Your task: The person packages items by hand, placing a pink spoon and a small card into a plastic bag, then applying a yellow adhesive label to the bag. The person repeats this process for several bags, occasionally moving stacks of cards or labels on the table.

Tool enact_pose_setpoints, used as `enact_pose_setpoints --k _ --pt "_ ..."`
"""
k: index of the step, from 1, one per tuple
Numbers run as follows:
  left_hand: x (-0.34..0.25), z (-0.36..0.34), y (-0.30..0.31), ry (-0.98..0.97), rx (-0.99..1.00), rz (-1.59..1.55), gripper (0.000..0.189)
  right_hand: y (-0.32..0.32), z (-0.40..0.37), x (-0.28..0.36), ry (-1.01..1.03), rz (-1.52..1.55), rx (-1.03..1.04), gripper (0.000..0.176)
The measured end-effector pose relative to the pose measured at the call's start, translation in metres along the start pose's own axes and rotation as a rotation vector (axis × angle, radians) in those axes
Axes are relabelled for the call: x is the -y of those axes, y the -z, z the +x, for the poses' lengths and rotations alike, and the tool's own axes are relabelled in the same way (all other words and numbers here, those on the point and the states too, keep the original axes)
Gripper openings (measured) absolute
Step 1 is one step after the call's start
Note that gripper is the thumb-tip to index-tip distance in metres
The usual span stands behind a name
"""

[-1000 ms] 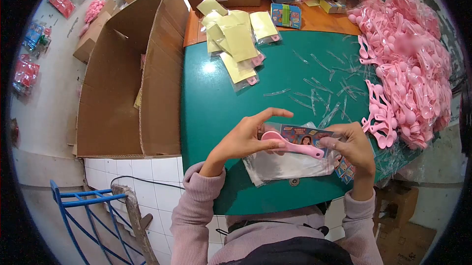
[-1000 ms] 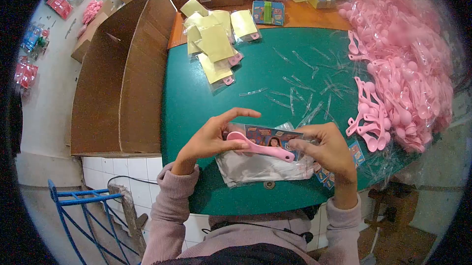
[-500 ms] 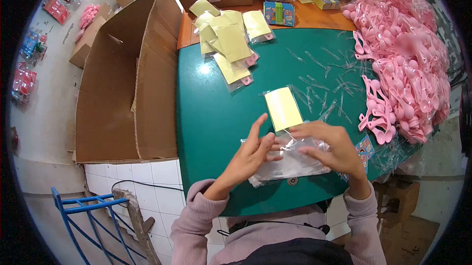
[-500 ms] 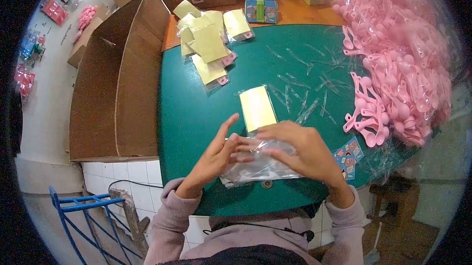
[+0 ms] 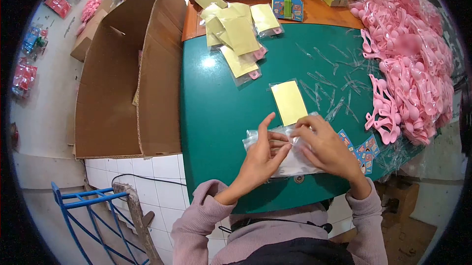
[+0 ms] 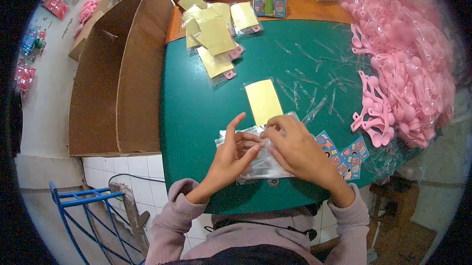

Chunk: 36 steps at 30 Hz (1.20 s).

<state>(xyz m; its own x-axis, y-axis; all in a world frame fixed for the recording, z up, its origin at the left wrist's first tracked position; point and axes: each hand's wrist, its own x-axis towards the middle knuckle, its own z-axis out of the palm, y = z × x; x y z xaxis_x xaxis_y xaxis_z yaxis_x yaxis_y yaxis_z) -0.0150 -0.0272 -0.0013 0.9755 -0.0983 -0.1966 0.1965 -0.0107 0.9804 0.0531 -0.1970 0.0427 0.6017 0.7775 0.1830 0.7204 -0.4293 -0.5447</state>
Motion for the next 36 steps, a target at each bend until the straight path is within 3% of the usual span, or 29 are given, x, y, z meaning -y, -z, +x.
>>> enact_pose_setpoints --k 3,6,8,15,22,32,36 --pt "-0.003 0.003 -0.006 -0.127 -0.085 0.144 0.082 0.0 0.011 -0.016 -0.062 0.222 -0.061 0.023" --pt "-0.007 0.006 -0.008 -0.068 -0.104 0.226 0.082 0.005 0.021 -0.026 -0.126 0.48 0.092 0.023" --pt "-0.008 0.006 -0.005 -0.055 -0.107 0.225 0.083 -0.001 0.024 -0.031 -0.076 0.492 0.072 0.024" --pt "-0.011 0.003 0.014 0.126 0.057 -0.091 0.076 -0.006 0.021 -0.03 -0.044 0.369 0.023 0.021" --pt "-0.014 0.002 0.017 0.172 0.049 -0.12 0.065 -0.004 0.012 -0.011 0.029 0.218 0.131 0.019" --pt "-0.011 0.002 0.015 0.189 0.012 -0.177 0.054 -0.026 0.005 -0.007 0.169 -0.099 0.051 0.022" --pt "-0.004 0.006 0.014 0.144 0.025 -0.127 0.048 -0.027 0.006 0.003 0.228 -0.091 -0.003 0.021"
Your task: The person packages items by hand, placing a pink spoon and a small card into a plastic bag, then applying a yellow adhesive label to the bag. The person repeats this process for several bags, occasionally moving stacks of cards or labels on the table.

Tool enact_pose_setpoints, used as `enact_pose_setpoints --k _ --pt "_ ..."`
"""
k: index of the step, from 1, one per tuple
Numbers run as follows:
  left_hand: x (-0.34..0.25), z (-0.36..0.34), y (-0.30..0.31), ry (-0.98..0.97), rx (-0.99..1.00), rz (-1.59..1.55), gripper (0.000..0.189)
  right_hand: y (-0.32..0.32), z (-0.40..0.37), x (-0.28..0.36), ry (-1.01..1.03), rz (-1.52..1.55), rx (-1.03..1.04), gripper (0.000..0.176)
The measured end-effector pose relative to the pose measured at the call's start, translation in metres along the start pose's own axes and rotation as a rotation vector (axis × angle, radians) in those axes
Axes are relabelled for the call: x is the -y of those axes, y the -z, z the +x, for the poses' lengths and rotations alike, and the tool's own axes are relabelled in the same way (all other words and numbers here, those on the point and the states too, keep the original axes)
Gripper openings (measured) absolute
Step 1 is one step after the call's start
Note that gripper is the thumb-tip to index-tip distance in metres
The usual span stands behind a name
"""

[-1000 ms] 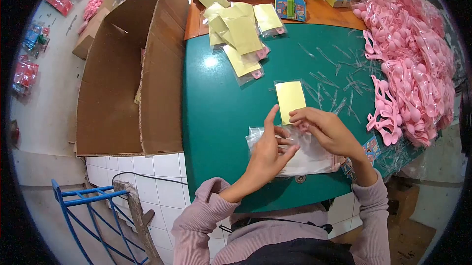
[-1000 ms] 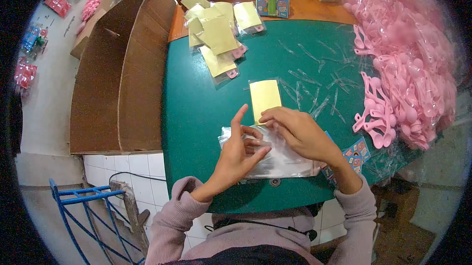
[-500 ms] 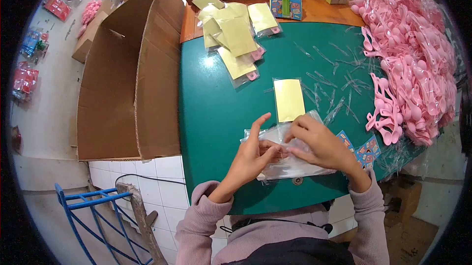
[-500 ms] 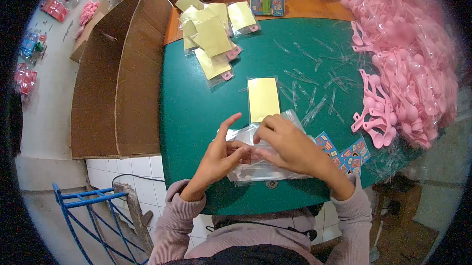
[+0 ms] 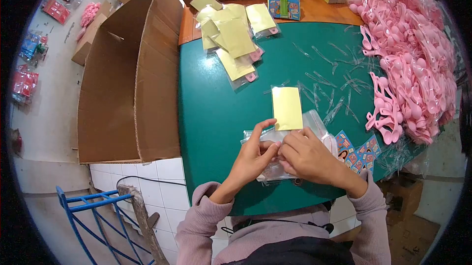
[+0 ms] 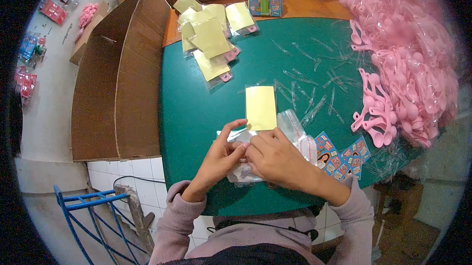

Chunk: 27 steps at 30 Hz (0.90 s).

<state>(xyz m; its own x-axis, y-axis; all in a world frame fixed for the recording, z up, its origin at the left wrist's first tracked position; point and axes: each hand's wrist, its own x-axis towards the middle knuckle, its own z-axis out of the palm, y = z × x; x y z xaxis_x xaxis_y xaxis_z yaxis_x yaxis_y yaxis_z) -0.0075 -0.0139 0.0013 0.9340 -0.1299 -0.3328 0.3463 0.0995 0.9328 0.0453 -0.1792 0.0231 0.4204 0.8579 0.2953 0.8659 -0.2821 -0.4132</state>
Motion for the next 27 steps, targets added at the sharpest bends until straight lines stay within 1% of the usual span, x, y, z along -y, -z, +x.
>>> enact_pose_setpoints --k 1,3,5,6,7,8,9,10,11,12,13,15,16,18,20,22,24,25,27 --pt "-0.001 0.0 0.0 -0.001 0.001 0.001 0.048 0.004 0.001 0.004 0.033 -0.009 0.03 0.021" --pt "-0.006 -0.002 0.001 -0.01 -0.002 0.065 0.042 0.006 0.001 0.005 0.068 -0.019 0.059 0.022" --pt "-0.007 -0.003 0.0 -0.011 -0.006 0.076 0.041 0.009 -0.001 0.001 0.058 0.226 0.097 0.019" --pt "-0.008 -0.003 -0.001 -0.011 -0.009 0.084 0.04 0.016 -0.002 0.0 0.057 0.222 0.093 0.019" --pt "-0.007 -0.003 0.001 -0.012 -0.008 0.083 0.04 0.031 -0.002 -0.002 0.052 0.496 0.163 0.017" --pt "-0.006 -0.002 0.004 -0.001 -0.013 -0.005 0.036 0.045 -0.002 -0.007 0.05 0.769 0.235 0.015" --pt "-0.006 -0.001 0.006 0.008 -0.018 -0.092 0.032 0.059 -0.001 -0.021 0.104 0.872 0.235 0.015" --pt "-0.009 -0.001 0.008 0.006 -0.017 -0.091 0.032 0.074 -0.001 -0.041 0.156 0.976 0.232 0.015" --pt "-0.012 -0.003 0.007 0.03 0.037 -0.09 0.028 0.085 -0.006 -0.071 0.14 0.983 0.2 0.017" --pt "-0.013 -0.003 0.006 0.053 0.095 -0.089 0.024 0.101 -0.015 -0.092 -0.162 0.94 0.159 0.016" --pt "-0.012 -0.004 0.004 0.05 0.102 -0.087 0.024 0.111 -0.013 -0.12 -0.348 0.746 0.042 0.014" --pt "-0.011 -0.004 0.003 0.072 0.086 -0.132 0.02 0.104 -0.033 -0.181 -0.534 -0.4 -0.227 0.012" --pt "-0.012 -0.005 0.003 0.06 0.085 -0.125 0.02 0.103 -0.036 -0.179 -0.528 -0.405 -0.238 0.012" --pt "-0.013 -0.005 0.002 0.056 0.064 -0.222 0.02 0.092 -0.053 -0.158 -0.729 -0.857 -0.129 0.028" --pt "-0.014 -0.006 0.002 0.035 0.06 -0.192 0.022 0.083 -0.031 -0.088 -0.331 0.011 -0.168 0.042" --pt "-0.015 -0.005 0.0 0.021 0.055 -0.292 0.025 0.06 -0.021 -0.034 -0.36 0.339 -0.044 0.049" --pt "-0.016 -0.007 0.0 0.038 0.092 -0.315 0.025 0.037 -0.017 -0.006 -0.412 0.22 -0.061 0.043" --pt "-0.017 -0.009 0.001 0.051 0.121 -0.344 0.025 0.03 -0.019 -0.007 -0.417 0.227 -0.065 0.043" --pt "-0.021 -0.011 0.002 0.062 0.135 -0.305 0.023 0.02 -0.022 -0.012 -0.396 0.386 -0.111 0.029"
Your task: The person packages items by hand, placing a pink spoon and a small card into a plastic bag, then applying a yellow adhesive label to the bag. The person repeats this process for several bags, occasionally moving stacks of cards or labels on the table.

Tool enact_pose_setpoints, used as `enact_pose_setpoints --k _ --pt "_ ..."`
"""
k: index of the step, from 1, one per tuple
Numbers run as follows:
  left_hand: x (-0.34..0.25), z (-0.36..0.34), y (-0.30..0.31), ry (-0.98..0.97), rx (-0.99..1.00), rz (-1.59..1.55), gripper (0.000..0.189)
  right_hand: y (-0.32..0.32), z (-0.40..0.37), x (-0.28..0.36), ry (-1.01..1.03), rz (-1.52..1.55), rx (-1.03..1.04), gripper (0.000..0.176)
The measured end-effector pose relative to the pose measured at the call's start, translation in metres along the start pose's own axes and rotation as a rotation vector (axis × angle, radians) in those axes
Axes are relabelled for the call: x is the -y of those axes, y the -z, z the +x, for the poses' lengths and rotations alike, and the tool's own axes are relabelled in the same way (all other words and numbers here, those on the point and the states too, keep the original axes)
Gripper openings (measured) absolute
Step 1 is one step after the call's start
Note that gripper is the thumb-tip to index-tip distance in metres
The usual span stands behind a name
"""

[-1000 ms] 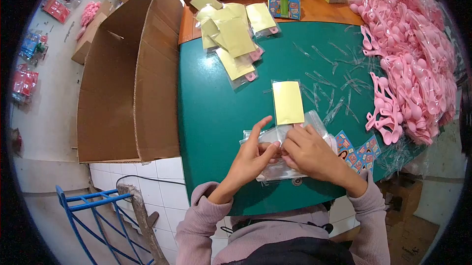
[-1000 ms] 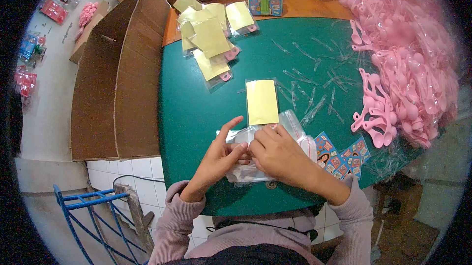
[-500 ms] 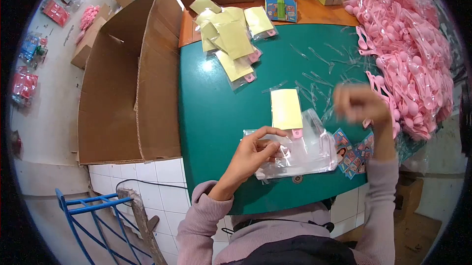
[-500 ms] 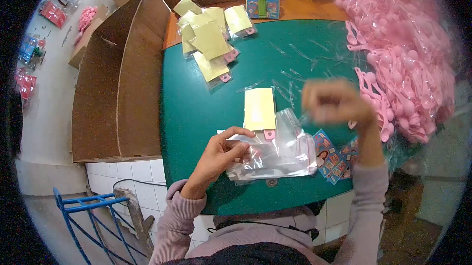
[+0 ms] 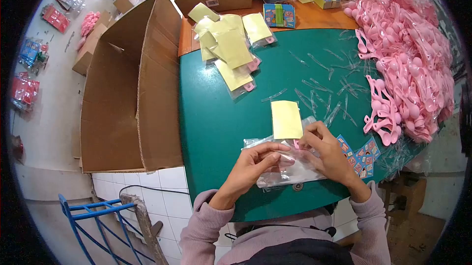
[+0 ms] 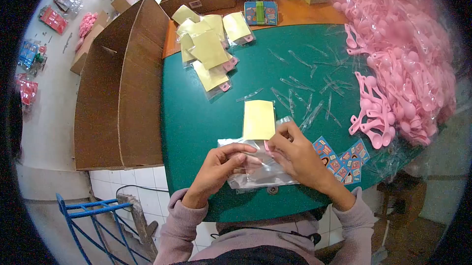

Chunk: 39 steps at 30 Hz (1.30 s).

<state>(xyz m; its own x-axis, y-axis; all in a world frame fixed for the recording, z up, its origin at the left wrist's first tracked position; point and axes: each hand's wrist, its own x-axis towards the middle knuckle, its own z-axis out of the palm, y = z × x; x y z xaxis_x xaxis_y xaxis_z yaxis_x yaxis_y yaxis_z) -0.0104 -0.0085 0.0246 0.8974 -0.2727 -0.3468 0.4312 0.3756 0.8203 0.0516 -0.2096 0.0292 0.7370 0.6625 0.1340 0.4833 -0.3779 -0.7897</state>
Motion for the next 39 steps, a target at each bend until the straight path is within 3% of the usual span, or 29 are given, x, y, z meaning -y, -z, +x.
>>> enact_pose_setpoints --k 5,7,11,13,15,18,28,33,37,39 --pt "0.006 0.0 -0.003 -0.101 -0.104 0.3 0.017 -0.003 -0.005 -0.012 -0.068 0.166 -0.085 0.017" --pt "0.008 0.004 -0.007 -0.393 -0.108 0.847 0.017 -0.007 -0.008 -0.017 -0.077 0.228 -0.107 0.018" --pt "0.009 0.006 -0.004 -0.357 -0.179 0.951 0.016 -0.001 -0.008 -0.013 -0.175 0.358 -0.097 0.012" --pt "0.01 0.008 -0.003 -0.381 -0.193 0.939 0.015 -0.002 -0.009 -0.015 -0.202 0.397 -0.088 0.01" --pt "0.01 0.01 -0.003 -0.403 -0.211 0.926 0.014 -0.009 -0.012 -0.023 -0.359 0.698 -0.038 0.008" --pt "0.012 0.011 -0.002 -0.366 -0.247 0.872 0.013 -0.01 -0.009 -0.018 -0.466 0.774 -0.068 0.01" --pt "0.014 0.013 -0.006 -0.169 -0.36 0.506 0.02 -0.013 -0.006 -0.013 -0.5 0.755 -0.186 0.016" --pt "0.015 0.012 0.0 -0.217 -0.241 0.601 0.025 -0.01 -0.006 -0.009 -0.469 0.665 -0.123 0.019" --pt "-0.005 0.011 0.0 -0.227 -0.176 0.598 0.045 0.015 -0.01 -0.008 -0.379 0.474 -0.099 0.023" --pt "-0.03 0.014 0.0 -0.36 -0.278 0.647 0.047 0.041 -0.016 -0.014 -0.177 -0.132 -0.182 0.025"
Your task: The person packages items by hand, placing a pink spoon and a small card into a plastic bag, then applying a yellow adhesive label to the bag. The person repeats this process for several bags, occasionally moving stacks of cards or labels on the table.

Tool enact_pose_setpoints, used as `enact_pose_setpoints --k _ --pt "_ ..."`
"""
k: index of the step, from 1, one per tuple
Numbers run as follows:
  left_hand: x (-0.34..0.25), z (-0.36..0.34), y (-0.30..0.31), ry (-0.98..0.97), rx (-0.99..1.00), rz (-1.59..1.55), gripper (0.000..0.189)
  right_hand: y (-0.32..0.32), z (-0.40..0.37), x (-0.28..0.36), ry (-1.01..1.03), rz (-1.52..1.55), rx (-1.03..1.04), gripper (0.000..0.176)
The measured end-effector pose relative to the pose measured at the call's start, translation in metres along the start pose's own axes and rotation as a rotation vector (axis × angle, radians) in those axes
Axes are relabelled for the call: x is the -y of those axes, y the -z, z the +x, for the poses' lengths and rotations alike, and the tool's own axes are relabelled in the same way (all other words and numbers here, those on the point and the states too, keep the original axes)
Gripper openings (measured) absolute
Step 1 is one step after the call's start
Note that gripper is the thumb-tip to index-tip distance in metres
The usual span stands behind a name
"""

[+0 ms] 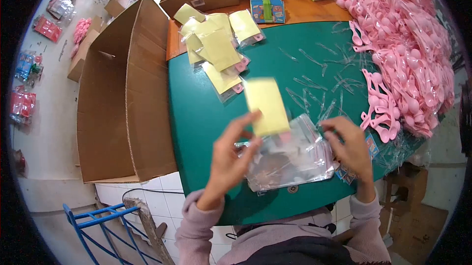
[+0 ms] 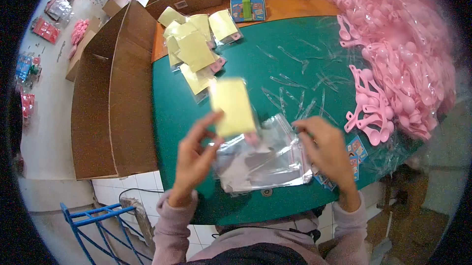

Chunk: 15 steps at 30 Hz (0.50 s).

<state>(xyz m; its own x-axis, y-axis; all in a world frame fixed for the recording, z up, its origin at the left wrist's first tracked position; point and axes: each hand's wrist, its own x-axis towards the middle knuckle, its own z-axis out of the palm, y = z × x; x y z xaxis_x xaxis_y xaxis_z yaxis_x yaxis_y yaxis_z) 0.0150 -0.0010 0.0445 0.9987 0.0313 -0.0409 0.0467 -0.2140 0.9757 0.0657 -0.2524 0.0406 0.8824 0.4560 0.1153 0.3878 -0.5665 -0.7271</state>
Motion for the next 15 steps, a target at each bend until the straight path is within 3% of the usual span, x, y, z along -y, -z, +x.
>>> enact_pose_setpoints --k 1,2,3,4,6,8,12,14,15 --pt "-0.001 0.012 0.004 0.0 0.002 -0.004 0.047 0.015 -0.003 -0.009 0.041 -0.206 -0.039 0.026" --pt "-0.001 0.027 0.008 -0.146 -0.213 0.071 0.045 0.028 -0.006 -0.018 0.087 -0.411 -0.079 0.026" --pt "0.0 0.034 0.011 -0.293 -0.431 0.147 0.042 0.038 -0.011 -0.022 0.092 -0.413 -0.081 0.026" --pt "0.001 0.034 0.01 -0.3 -0.437 0.145 0.042 0.048 -0.014 -0.025 0.051 -0.494 -0.05 0.025" --pt "0.005 0.034 0.011 -0.364 -0.287 0.58 0.032 0.057 -0.017 -0.036 0.014 -0.578 -0.024 0.024" --pt "0.02 0.026 -0.015 -0.392 -0.029 0.564 0.027 0.051 -0.019 -0.052 0.06 -0.656 0.03 0.023" --pt "0.032 0.021 -0.051 -0.361 0.011 0.622 0.034 0.051 -0.011 -0.051 0.12 -0.643 -0.026 0.025" --pt "0.039 0.025 -0.051 -0.395 -0.01 0.6 0.036 0.055 -0.005 -0.037 0.14 -0.592 -0.261 0.028" --pt "0.039 0.027 -0.049 -0.334 0.089 0.514 0.034 0.059 -0.004 -0.033 0.159 -0.618 -0.319 0.03"
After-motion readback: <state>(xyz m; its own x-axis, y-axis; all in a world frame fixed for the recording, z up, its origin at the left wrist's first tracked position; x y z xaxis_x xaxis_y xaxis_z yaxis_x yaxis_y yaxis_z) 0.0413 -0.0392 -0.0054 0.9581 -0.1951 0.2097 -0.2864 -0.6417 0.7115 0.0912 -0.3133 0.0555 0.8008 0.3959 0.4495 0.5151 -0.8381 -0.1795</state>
